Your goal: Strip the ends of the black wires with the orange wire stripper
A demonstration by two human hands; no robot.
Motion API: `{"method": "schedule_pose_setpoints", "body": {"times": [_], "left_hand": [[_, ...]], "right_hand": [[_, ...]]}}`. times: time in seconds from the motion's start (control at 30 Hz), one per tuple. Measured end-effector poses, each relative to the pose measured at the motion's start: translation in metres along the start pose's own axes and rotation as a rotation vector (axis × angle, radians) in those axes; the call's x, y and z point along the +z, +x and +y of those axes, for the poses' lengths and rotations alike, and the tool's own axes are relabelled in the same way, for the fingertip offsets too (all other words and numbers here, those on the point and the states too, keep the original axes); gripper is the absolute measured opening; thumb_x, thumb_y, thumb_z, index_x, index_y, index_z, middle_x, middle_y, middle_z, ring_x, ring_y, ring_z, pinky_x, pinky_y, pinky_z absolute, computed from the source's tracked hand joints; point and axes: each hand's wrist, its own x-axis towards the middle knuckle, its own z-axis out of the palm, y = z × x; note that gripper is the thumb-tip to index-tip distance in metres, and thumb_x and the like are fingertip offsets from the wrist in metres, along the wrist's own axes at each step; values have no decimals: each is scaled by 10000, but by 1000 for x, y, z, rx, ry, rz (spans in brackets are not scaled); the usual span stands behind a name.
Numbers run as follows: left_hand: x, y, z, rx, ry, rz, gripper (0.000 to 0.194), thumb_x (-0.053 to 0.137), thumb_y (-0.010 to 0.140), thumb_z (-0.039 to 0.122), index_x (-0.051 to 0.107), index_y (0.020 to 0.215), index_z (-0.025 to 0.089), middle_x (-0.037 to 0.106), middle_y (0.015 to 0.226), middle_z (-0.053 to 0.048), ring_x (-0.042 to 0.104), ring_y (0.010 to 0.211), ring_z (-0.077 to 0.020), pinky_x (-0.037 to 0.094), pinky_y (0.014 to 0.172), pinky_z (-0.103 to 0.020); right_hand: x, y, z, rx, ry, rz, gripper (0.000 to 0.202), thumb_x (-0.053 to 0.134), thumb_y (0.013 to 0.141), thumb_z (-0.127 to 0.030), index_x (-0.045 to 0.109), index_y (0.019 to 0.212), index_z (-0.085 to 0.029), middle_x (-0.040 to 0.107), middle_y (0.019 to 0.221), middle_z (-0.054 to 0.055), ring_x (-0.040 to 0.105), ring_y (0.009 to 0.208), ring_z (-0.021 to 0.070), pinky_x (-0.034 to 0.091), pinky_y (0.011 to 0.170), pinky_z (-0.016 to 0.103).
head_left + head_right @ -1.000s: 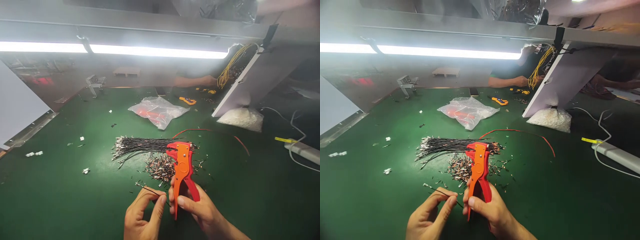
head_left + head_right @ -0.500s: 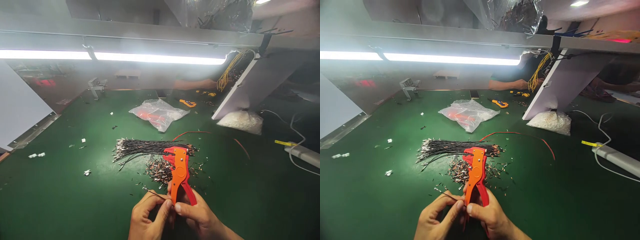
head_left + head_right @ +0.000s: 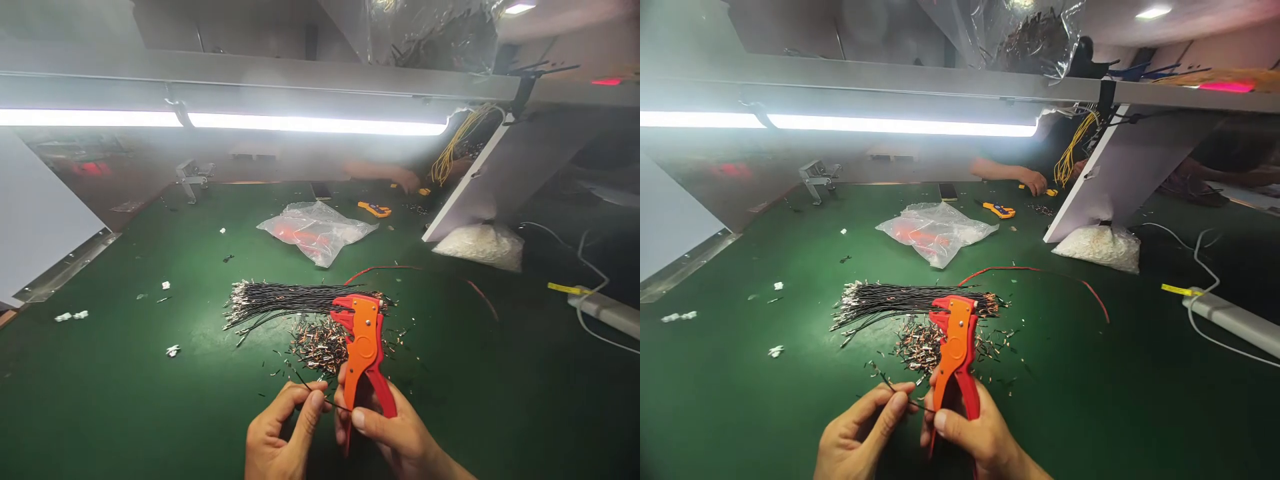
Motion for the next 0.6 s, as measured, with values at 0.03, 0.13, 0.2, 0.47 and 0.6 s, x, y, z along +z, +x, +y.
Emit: {"method": "schedule_pose_setpoints", "body": {"times": [0.03,0.13,0.2,0.47,0.6], "left_hand": [[-1,0,0,-2,22,24,325,783,711,574,815,706,250,760,767,-35,671,732,-178,525,825,-236],[-1,1,-2,-12,34,45,355,777,694,611,830,738,262,762,763,-37,657,700,-175,529,830,-251],[0,0,-1,-9,33,60,371,775,693,619,826,727,254,759,753,-40,661,708,-177,531,811,-246],[3,-2,10,108,-12,174,331,800,699,556,769,666,228,739,716,-29,649,729,-172,527,754,-220],[-2,2,11,68,52,183,355,732,759,578,764,725,226,727,752,-20,638,754,-165,511,772,-209]], "right_hand": [[-1,0,-3,-13,-9,7,433,826,766,-389,630,1092,-182,652,874,29,655,737,196,517,681,341],[-2,-1,-11,-53,-18,18,389,801,785,-383,639,1079,-187,662,874,30,659,741,199,512,692,345],[-3,-1,-15,-64,-26,26,355,789,799,-377,645,1067,-194,666,868,25,659,740,196,505,704,344],[-9,3,-14,-141,-83,42,314,745,838,-379,631,1064,-192,659,848,22,647,726,198,492,677,340],[-9,5,-15,-149,-109,58,313,739,845,-388,631,1058,-187,661,850,21,645,730,193,499,700,346]]}}
